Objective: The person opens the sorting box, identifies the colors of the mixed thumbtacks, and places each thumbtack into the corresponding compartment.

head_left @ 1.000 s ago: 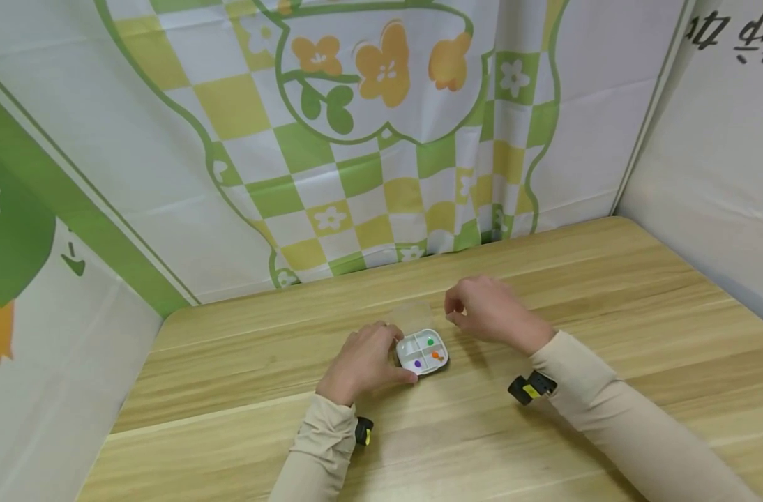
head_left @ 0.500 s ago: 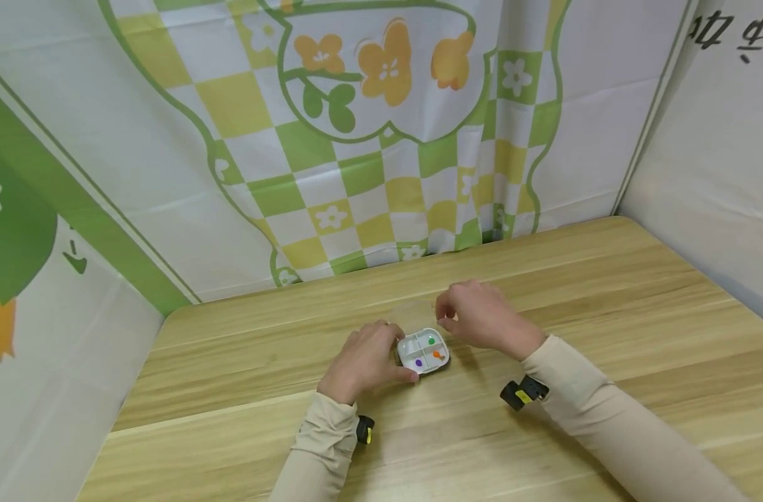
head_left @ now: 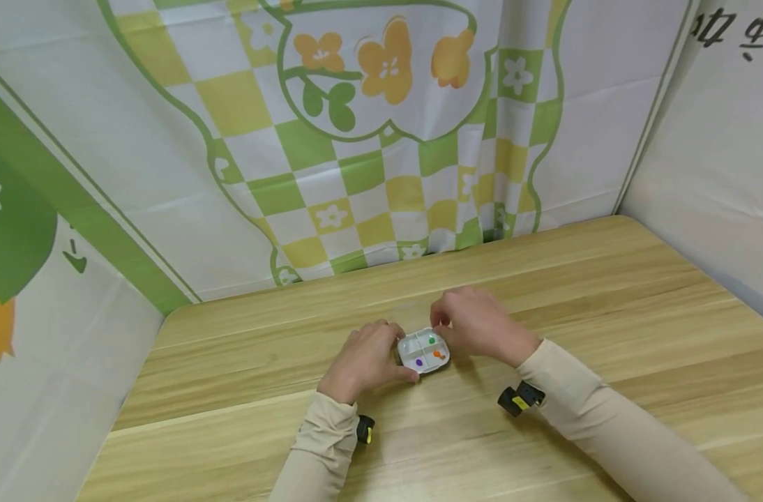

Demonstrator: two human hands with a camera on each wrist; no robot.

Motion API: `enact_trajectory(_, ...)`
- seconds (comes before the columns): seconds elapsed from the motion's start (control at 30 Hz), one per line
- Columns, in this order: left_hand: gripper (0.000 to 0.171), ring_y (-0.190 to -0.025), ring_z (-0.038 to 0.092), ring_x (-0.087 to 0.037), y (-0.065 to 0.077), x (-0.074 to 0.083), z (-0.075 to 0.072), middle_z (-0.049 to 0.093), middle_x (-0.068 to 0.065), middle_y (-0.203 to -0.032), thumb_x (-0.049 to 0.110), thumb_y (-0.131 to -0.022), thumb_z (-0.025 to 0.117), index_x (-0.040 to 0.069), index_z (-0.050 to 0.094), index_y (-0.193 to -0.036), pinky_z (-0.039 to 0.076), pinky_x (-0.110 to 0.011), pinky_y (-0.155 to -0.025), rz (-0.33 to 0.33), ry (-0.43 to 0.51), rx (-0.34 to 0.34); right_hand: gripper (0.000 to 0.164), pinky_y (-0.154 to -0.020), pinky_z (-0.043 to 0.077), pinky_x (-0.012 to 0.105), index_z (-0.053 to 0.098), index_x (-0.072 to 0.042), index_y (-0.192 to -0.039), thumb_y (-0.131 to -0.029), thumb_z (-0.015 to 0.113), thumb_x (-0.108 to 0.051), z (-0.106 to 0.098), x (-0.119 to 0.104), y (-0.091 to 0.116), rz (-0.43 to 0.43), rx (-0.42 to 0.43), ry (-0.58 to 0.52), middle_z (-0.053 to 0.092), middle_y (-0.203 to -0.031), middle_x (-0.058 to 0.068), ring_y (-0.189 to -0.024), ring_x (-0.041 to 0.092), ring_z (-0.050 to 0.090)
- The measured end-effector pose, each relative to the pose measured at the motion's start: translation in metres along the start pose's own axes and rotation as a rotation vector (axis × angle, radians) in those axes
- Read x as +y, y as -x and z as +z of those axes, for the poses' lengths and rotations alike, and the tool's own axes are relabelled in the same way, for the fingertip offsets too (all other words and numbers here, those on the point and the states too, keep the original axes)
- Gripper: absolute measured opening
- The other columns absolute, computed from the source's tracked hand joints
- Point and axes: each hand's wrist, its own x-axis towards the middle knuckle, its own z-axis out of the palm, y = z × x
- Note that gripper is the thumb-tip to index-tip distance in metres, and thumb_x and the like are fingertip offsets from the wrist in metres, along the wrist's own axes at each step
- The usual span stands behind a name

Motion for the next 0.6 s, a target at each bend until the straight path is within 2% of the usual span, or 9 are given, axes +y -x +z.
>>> enact_trajectory(0.3, 0.063, -0.081, 0.05, -0.013, 0.001, 0.0, 0.002, 0.059, -0.001, -0.096, 0.047, -0.063, 0.078, 0.007, 0.061, -0.108, 0.039, -0.037, -0.076, 0.009, -0.006, 0.002, 0.007, -0.051, 0.038, 0.028, 0.063, -0.023, -0.074, -0.078, 0.067, -0.019, 0.005, -0.005, 0.002, 0.014, 0.006, -0.012, 0.053, -0.071, -0.012, -0.063, 0.009, 0.048)
enact_trajectory(0.6, 0.063, -0.081, 0.051, -0.014, 0.001, 0.0, 0.001, 0.059, -0.002, -0.095, 0.046, -0.062, 0.079, 0.006, 0.062, -0.107, 0.039, -0.037, -0.076, 0.012, 0.001, 0.01, 0.008, -0.052, 0.038, 0.027, 0.06, -0.025, -0.073, -0.079, 0.065, -0.021, 0.011, -0.01, 0.002, 0.049, -0.048, -0.033, 0.052, -0.072, -0.013, -0.063, 0.009, 0.047)
